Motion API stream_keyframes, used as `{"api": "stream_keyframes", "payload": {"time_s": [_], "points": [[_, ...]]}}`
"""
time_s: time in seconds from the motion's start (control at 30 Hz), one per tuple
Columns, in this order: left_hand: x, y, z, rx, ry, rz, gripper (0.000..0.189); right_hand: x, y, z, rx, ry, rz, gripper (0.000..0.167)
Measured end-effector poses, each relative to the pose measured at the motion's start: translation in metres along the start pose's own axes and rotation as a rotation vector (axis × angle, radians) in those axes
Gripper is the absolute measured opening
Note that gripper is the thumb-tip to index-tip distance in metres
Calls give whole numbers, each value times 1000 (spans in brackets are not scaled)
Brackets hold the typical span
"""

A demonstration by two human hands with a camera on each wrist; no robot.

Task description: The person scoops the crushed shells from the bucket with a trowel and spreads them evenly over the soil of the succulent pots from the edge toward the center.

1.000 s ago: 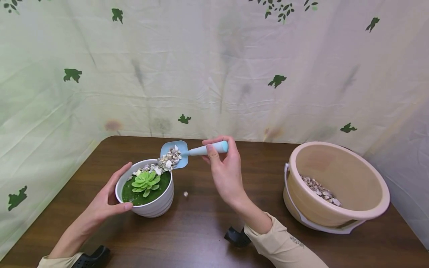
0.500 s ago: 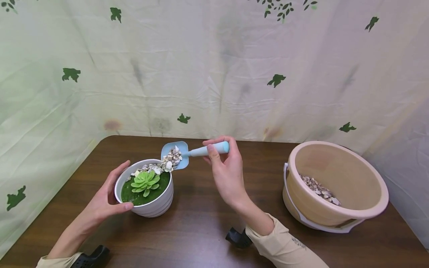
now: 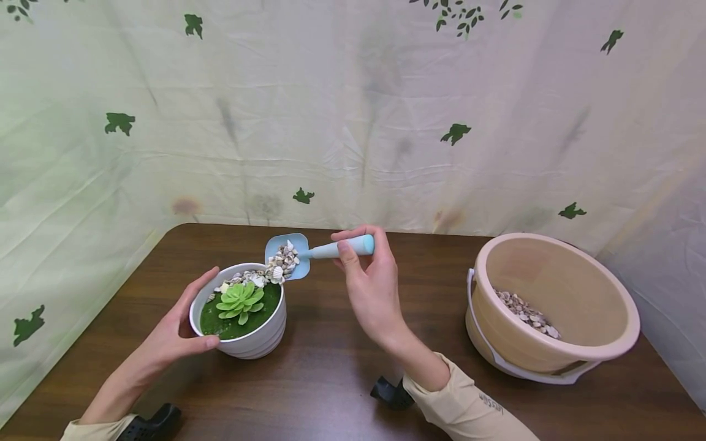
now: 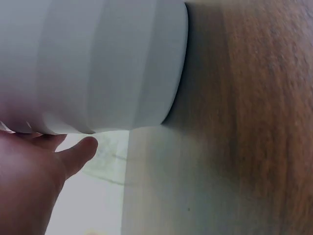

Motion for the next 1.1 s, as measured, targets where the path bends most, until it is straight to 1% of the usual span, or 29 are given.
{"api": "stream_keyframes", "payload": {"time_s": [0.13,0.3,0.4,0.6,0.9,1.1], "points": [[0,2,1,-6,1,-28,100,-1,0,-1,10,-3,-2,21],[-2,3,2,-10,22,-27,103,-1,0,-1,16,-5,-6,21],[-2,2,2,1,29,-10,104,-1,1,0,14,-1,-8,21],[-2,0,1,42,21,19,103,1,0,-1,12,6,-11,22],[-1,2,1,37,53,70,105,4,-2,-2,7,14,4,21],[-1,1,1,57,62,77,106,6,-3,-4,9,10,-5,22]]}}
Point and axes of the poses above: each hand's wrist, its own z-axis towards the middle knuckle, its own x-axis out of the back of the hand, y = z × x, the point moved 7 cm from there along z, towards the middle knuckle, and after that the axes turned 1 degree about z, right-handed, at the moved point
